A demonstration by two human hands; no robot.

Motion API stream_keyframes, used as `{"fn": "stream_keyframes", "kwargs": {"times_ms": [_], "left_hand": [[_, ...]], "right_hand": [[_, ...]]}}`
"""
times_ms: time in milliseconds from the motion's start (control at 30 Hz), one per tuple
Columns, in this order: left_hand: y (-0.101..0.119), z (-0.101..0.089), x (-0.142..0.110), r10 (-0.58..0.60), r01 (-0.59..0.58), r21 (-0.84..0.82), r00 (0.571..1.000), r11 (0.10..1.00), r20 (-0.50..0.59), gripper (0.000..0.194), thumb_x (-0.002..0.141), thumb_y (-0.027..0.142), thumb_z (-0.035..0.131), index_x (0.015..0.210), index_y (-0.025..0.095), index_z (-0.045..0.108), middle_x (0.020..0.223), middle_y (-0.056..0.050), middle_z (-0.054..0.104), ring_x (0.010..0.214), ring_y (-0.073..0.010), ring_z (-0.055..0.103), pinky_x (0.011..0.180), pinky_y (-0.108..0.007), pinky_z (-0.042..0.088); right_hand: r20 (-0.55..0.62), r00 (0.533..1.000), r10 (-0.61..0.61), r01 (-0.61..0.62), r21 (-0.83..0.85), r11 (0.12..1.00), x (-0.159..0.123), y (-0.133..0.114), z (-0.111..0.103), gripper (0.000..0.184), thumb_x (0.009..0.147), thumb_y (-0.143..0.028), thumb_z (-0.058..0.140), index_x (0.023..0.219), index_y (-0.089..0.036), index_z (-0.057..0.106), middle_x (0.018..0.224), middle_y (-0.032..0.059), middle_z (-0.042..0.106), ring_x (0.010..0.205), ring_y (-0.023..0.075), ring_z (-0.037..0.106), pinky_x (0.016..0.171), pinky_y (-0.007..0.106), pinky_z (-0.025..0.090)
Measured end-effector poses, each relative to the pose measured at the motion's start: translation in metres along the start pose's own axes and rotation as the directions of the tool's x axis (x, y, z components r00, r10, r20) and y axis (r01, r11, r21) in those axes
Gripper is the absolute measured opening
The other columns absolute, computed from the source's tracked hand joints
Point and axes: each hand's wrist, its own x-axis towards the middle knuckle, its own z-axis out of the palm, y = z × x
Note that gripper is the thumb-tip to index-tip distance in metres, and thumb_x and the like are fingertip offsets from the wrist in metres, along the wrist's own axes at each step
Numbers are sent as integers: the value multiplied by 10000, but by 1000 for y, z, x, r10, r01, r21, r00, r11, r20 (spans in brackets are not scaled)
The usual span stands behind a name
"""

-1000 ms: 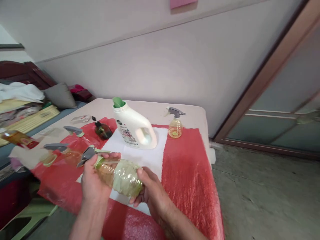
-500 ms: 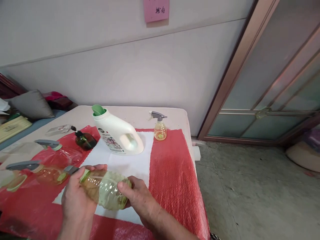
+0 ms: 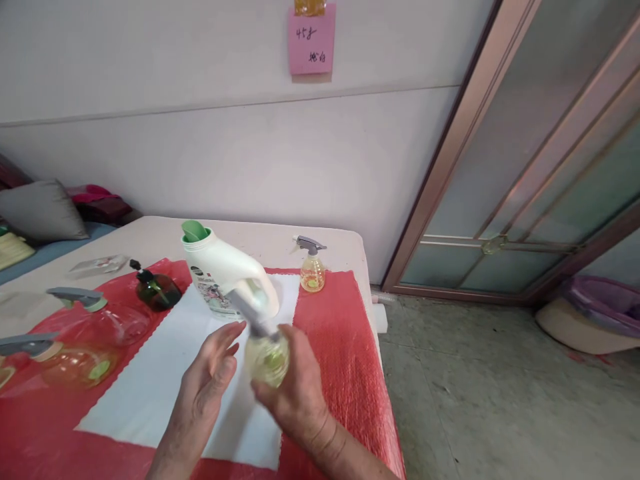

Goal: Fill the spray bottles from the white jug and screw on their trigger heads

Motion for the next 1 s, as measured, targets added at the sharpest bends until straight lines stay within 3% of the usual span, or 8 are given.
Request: {"fn": "stream_keyframes", "kwargs": {"times_ms": [67, 133, 267, 333, 433, 700, 900, 1000], "left_hand": [[0, -6, 4, -22, 23, 37, 999, 999, -41, 528, 786, 567, 652, 1179, 213, 648, 1284, -114, 626, 1242, -304, 530, 1038, -413, 399], [1, -13, 8, -53, 57, 53, 996, 997, -76, 513, 800, 598, 614, 1116, 197, 668, 1219, -121, 661, 1202, -303, 564, 1022, -424, 418], [7, -18, 12, -178, 167, -89, 976, 982, -126, 495, 787, 605, 620, 978, 154, 691, 1042, -135, 718, 1090, -311, 631, 964, -448, 468], [11, -17, 14, -232, 209, -166, 963, 964, -135, 485, 766, 589, 649, 942, 140, 694, 978, -137, 728, 1046, -313, 651, 937, -453, 482], [13, -17, 16, -250, 222, -195, 959, 956, -135, 482, 734, 577, 682, 917, 132, 701, 940, -136, 735, 1010, -310, 663, 914, -448, 490], [9, -24, 20, -263, 238, -202, 959, 950, -107, 490, 739, 587, 679, 934, 138, 710, 991, -135, 731, 1048, -295, 648, 944, -428, 480], [9, -26, 19, -272, 250, -202, 958, 947, -92, 493, 748, 600, 670, 923, 141, 712, 1011, -136, 721, 1054, -297, 643, 941, -425, 486], [9, -25, 20, -283, 259, -205, 955, 944, -94, 494, 741, 599, 677, 928, 144, 712, 1002, -133, 722, 1055, -297, 643, 938, -421, 485]], "right_hand": [[-191, 978, 85, -69, 89, 994, 17, 9, -20, 641, 695, -445, 728, 1229, -242, 439, 1114, 57, 613, 975, 230, 613, 853, 379, 525], [-334, 934, 128, -117, 55, 992, 39, 24, -44, 631, 723, -525, 703, 1205, -236, 415, 1132, 61, 596, 987, 225, 609, 876, 386, 515], [-548, 805, 227, -316, -72, 946, 84, 66, -85, 797, 609, -434, 826, 1254, -194, 424, 1105, 85, 590, 978, 265, 593, 913, 462, 477], [-571, 788, 228, -364, -133, 922, 104, 86, -95, 647, 741, -402, 772, 1263, -174, 466, 1120, 83, 588, 993, 243, 588, 919, 462, 482], [-571, 798, 192, -374, -220, 901, 133, 112, -96, 393, 935, -385, 589, 1249, -158, 528, 1203, 90, 564, 1040, 217, 583, 904, 439, 510], [-526, 849, 60, -279, -349, 895, 167, 160, -84, 379, 940, -381, 585, 1242, -157, 541, 1232, 95, 556, 1069, 222, 578, 907, 438, 517], [-556, 830, -52, -202, -386, 900, 143, 151, -88, 485, 914, -412, 606, 1316, -171, 480, 1328, 115, 485, 1177, 271, 509, 991, 510, 447], [-475, 871, -124, -94, -410, 907, 127, 137, -76, 643, 848, -439, 643, 1377, -163, 403, 1341, 128, 477, 1214, 281, 480, 1051, 502, 397]]}}
